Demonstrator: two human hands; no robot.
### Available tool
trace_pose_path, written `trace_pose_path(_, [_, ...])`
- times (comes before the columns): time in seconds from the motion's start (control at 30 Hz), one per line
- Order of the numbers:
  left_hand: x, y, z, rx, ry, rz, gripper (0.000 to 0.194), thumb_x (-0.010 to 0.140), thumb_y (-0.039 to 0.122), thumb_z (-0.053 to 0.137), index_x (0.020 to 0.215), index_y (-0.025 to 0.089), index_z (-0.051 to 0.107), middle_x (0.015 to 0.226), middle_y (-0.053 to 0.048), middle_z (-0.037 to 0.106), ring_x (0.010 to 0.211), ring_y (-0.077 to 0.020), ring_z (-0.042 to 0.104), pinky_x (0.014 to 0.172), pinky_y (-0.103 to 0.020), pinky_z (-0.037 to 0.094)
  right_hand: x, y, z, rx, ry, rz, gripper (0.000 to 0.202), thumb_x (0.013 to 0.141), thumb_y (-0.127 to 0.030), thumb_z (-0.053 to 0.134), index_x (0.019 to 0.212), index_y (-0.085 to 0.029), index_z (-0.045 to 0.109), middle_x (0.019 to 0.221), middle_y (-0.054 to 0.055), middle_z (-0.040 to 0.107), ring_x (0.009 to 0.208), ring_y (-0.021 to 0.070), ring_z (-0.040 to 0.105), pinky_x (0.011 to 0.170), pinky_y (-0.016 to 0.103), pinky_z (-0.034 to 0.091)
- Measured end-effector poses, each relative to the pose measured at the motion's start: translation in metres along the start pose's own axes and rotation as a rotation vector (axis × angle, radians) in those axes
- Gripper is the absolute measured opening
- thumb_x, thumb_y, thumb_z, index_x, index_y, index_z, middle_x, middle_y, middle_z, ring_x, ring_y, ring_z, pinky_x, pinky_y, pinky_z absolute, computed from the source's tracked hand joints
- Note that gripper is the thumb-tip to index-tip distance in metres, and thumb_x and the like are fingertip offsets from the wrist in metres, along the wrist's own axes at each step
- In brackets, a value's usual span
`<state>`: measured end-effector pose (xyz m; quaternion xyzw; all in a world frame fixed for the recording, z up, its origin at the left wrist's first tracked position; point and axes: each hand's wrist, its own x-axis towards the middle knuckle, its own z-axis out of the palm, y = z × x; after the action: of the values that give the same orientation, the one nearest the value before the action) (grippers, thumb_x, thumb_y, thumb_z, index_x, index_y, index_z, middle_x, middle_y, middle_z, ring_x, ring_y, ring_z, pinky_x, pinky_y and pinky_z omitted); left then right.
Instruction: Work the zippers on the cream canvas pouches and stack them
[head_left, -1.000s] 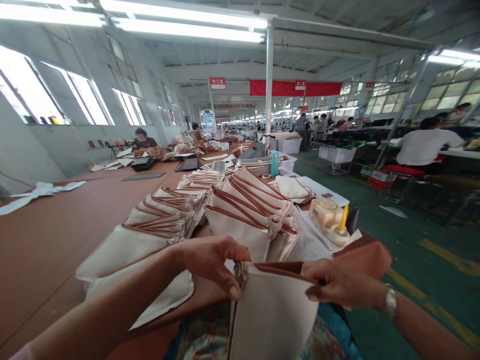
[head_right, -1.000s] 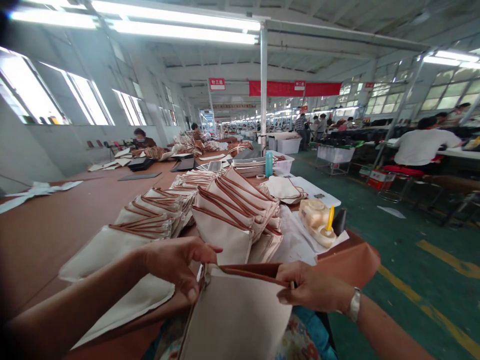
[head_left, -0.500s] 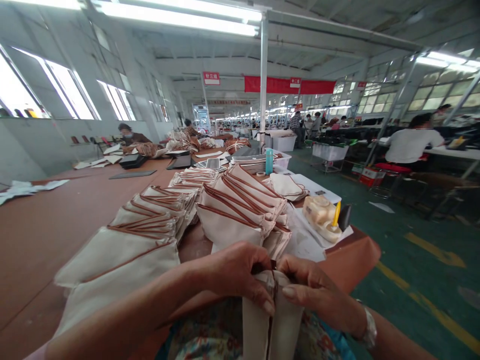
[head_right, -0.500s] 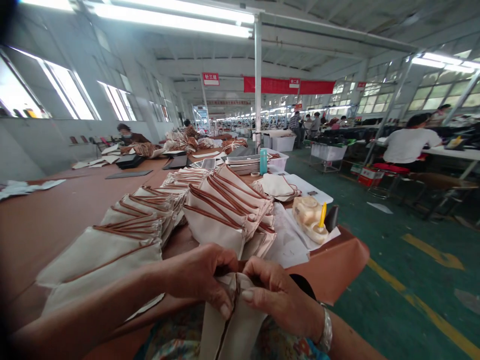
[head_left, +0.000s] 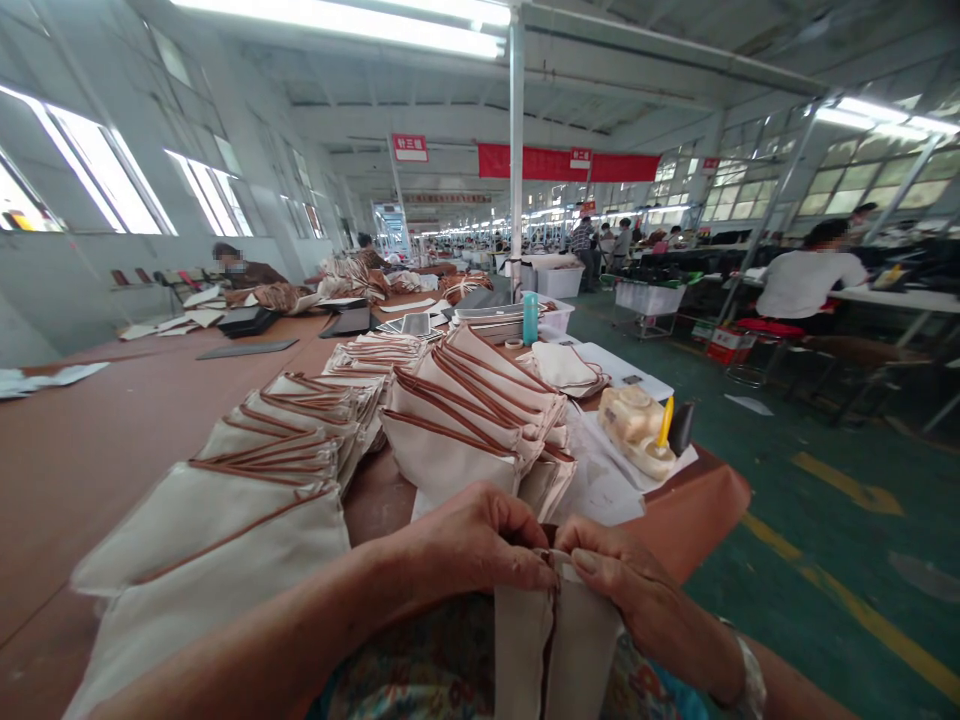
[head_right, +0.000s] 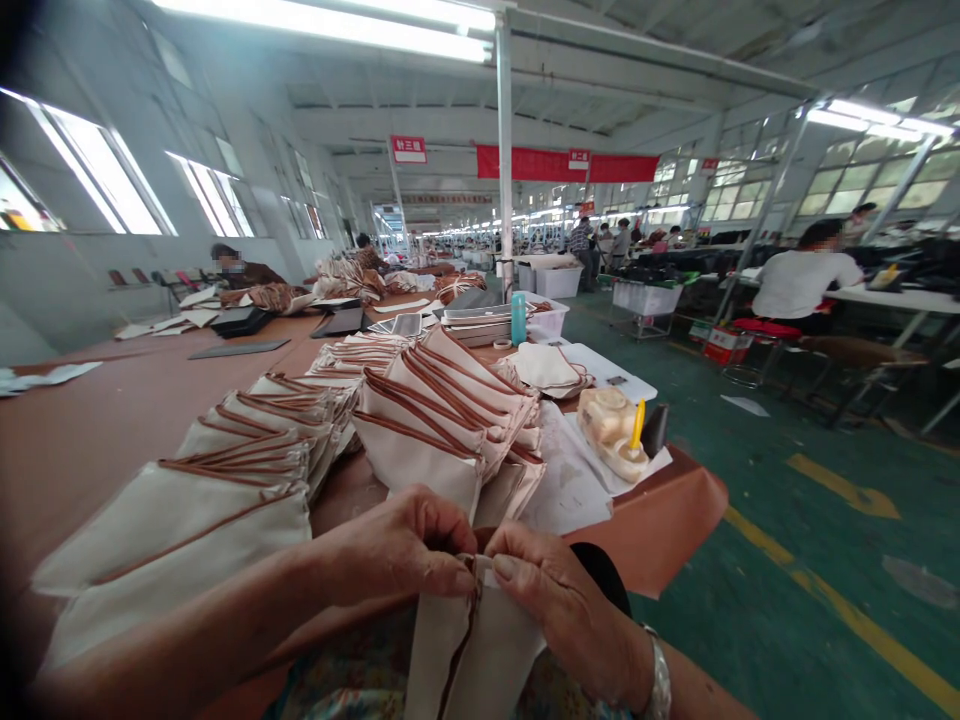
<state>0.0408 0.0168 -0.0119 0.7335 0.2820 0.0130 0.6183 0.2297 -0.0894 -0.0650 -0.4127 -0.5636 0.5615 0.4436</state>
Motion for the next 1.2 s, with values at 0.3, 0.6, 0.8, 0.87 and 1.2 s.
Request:
trace_pose_path(0.3, [-0.005,0.008,0.012,0.276,0.130,0.049,0.020,0.072,0.026,0.059,0.076,0.009,0.070,0.058,0.005,0.044,0.054,-0.0080,0.034,0.045,-0.019,0.024,0.006,-0.017,0.009,-0.309,0.136,-0.079,0.022,0.089,-0.035,0.061,0.080,-0.016,0.052,0.071,-0.003,0.046,0.065,0.0119,0.039,0.058,0.023,0.034])
trace_pose_path(0.6, [-0.009,0.000,0.018,0.280,0.162,0.064,0.022,0.073,0.027,0.062,0.084,0.011,0.073,0.066,0.003,0.053,0.061,-0.0106,0.043,0.050,-0.019,0.030,0.001,-0.004,0.017,-0.509,0.255,-0.268,0.005,0.084,-0.015,0.056,0.081,-0.019,0.058,0.069,-0.001,0.057,0.060,0.0135,0.051,0.055,0.023,0.040])
trace_pose_path(0.8, [-0.013,-0.001,0.006,0.077,0.031,0.096,0.066,0.096,0.060,0.033,0.084,0.009,0.074,0.068,-0.003,0.058,0.063,-0.0132,0.047,0.062,-0.023,0.037,-0.005,-0.003,0.013,-0.599,0.100,-0.620,0.021,0.089,-0.006,0.045,0.099,-0.022,0.054,0.086,0.004,0.057,0.080,0.0178,0.055,0.073,0.029,0.046])
trace_pose_path(0.87, [-0.013,-0.003,0.006,0.052,-0.005,0.057,0.064,0.092,0.065,0.040,0.080,0.010,0.070,0.064,-0.001,0.051,0.058,-0.0111,0.040,0.057,-0.023,0.034,-0.006,-0.002,0.010,-0.683,0.086,-0.685,0.025,0.087,-0.004,0.045,0.102,-0.023,0.054,0.085,0.004,0.056,0.081,0.0185,0.054,0.071,0.029,0.045])
trace_pose_path(1.2, [-0.010,-0.003,0.009,0.183,-0.149,0.180,0.049,0.086,0.057,0.059,0.065,0.012,0.055,0.061,0.004,0.035,0.058,-0.0094,0.030,0.052,-0.022,0.026,-0.018,0.011,0.003,-1.016,0.054,-0.817,0.029,0.086,-0.011,0.051,0.113,-0.022,0.048,0.081,0.003,0.059,0.069,0.0185,0.052,0.061,0.029,0.038])
